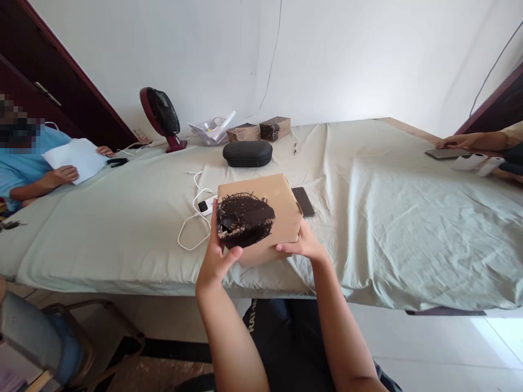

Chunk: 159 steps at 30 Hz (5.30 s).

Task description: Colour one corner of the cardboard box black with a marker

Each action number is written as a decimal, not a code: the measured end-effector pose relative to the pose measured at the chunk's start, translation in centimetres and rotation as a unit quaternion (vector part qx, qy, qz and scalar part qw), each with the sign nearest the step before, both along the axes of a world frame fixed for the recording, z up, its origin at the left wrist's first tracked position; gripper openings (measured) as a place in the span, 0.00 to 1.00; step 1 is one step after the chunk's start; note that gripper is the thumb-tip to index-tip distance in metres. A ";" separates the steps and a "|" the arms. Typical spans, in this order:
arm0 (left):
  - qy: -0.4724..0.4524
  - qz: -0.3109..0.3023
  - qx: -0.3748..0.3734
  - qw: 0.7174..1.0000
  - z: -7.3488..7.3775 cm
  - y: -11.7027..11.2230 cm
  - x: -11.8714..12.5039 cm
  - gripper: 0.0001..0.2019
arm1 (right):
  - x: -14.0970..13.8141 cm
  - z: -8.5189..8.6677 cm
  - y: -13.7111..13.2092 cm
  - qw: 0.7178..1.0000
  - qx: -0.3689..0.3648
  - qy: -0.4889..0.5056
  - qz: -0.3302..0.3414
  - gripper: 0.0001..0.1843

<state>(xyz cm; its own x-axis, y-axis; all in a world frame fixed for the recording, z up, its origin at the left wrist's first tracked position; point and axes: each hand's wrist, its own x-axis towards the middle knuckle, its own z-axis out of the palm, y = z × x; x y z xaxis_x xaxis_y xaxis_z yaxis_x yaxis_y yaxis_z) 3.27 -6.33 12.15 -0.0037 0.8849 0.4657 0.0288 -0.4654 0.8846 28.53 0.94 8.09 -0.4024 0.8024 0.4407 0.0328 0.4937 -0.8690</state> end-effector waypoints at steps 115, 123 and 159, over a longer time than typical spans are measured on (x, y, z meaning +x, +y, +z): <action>0.434 0.291 0.071 0.850 1.9 -1.2 -0.2 0.54 | -3.6 6.3 -4.3 0.957 0.025 0.169 -0.233 0.06; 0.370 0.269 0.064 0.887 1.4 -1.6 -1.3 0.60 | -2.2 5.8 -3.8 0.946 -0.046 0.268 -0.178 0.08; 0.043 0.256 -0.049 0.964 -7.5 6.1 -2.0 0.59 | -1.3 -1.3 11.8 0.899 0.095 -0.392 -0.168 0.28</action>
<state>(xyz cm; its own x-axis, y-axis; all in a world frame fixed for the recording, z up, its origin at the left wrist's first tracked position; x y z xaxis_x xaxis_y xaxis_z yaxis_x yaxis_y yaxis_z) 1.22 -0.22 4.66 -0.4177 0.8171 0.3973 0.3076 -0.2842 0.9081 27.23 12.72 6.80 -0.3979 0.8771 0.2688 0.7746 0.4783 -0.4139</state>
